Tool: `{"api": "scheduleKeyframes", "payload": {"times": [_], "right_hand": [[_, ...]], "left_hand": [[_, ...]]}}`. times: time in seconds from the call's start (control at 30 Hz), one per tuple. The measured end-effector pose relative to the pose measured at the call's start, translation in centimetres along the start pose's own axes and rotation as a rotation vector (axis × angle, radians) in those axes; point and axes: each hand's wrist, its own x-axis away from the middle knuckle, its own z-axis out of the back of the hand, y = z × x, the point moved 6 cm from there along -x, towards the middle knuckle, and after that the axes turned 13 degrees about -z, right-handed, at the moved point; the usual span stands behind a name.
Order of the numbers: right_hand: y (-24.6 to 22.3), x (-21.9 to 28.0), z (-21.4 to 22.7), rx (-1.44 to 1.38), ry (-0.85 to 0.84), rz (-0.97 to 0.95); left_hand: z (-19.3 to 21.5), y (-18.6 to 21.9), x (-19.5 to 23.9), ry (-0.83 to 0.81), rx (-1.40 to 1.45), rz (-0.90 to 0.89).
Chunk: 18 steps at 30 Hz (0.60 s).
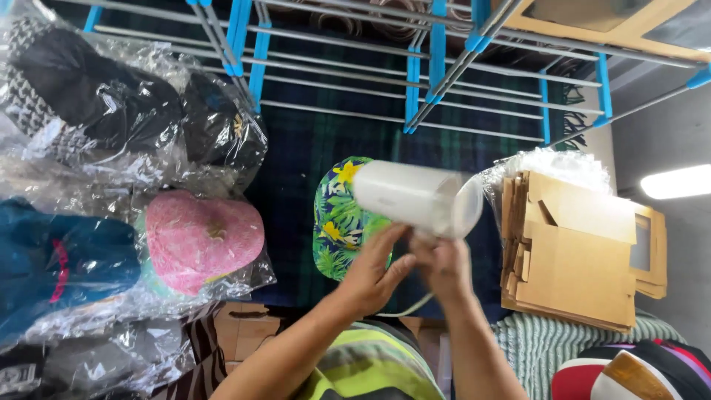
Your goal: The person uses a handheld steamer to clean a green floral cap placed on a table. They move the steamer over the cap's surface and then use a wooden brush to scrub the cap while continuing to steam it.
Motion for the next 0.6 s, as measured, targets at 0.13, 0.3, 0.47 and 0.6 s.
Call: {"api": "scheduleKeyframes", "payload": {"times": [0.13,0.3,0.47,0.6], "right_hand": [[-5.8,-4.6,3.7,0.229,0.085,-0.129],[-6.2,-6.8,4.6,0.418,-0.082,-0.119],[-8.6,-12.1,0.6,0.618,-0.251,-0.094],[-9.8,-14.5,-1.4,0.76,-0.361,-0.076]], "left_hand": [[5.9,-4.8,1.7,0.326,-0.527,-0.157],[5.9,-9.4,4.4,0.156,-0.266,0.301],[5.1,-11.7,5.0,0.229,-0.284,0.191],[4.9,-12.3,5.6,0.251,-0.304,0.154]]}}
